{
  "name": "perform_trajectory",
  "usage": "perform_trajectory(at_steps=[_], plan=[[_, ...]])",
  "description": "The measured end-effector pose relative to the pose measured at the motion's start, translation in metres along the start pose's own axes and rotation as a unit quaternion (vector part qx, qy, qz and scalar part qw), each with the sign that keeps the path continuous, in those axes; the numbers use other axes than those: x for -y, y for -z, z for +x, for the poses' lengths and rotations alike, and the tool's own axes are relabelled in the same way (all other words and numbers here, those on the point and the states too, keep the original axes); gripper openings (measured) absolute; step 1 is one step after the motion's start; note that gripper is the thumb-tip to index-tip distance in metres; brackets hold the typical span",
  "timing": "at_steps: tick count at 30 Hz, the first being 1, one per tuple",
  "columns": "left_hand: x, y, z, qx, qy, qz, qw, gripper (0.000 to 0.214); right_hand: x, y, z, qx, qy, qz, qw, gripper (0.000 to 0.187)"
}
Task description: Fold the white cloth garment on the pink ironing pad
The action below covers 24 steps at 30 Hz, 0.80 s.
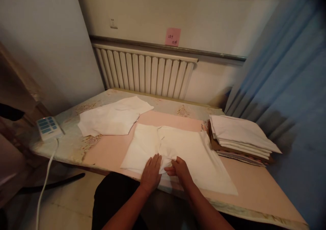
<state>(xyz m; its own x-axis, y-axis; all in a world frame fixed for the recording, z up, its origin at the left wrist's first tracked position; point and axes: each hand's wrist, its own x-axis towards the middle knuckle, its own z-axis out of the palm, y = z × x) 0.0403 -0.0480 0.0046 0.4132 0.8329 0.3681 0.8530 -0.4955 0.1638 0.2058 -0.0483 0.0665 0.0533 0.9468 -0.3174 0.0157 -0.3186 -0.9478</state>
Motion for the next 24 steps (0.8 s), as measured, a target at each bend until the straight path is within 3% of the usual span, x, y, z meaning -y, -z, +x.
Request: perform_trajectory(at_steps=[2, 5, 11, 15, 21, 24], plan=[[0.000, 0.000, -0.001, -0.009, 0.000, 0.005, 1.000, 0.075, -0.001, -0.001, -0.005, -0.017, 0.051, -0.018, 0.998, 0.017], [-0.001, 0.001, -0.002, -0.019, -0.004, 0.012, 1.000, 0.073, -0.007, 0.000, -0.011, -0.052, 0.138, -0.096, 0.984, 0.023], [-0.001, 0.007, -0.002, 0.001, -0.019, 0.018, 1.000, 0.074, -0.024, 0.004, -0.018, -0.024, 0.003, 0.004, 1.000, 0.022], [0.002, 0.010, -0.003, 0.013, -0.036, 0.012, 0.999, 0.078, -0.032, 0.002, -0.029, 0.056, -0.014, 0.103, 0.993, 0.032], [0.004, 0.015, -0.006, 0.012, -0.083, 0.009, 0.996, 0.074, -0.026, -0.002, -0.031, 0.008, -0.018, 0.105, 0.994, 0.020], [0.004, 0.016, -0.007, 0.010, -0.089, 0.017, 0.996, 0.070, -0.024, -0.004, -0.029, 0.029, -0.010, 0.069, 0.997, 0.019]])
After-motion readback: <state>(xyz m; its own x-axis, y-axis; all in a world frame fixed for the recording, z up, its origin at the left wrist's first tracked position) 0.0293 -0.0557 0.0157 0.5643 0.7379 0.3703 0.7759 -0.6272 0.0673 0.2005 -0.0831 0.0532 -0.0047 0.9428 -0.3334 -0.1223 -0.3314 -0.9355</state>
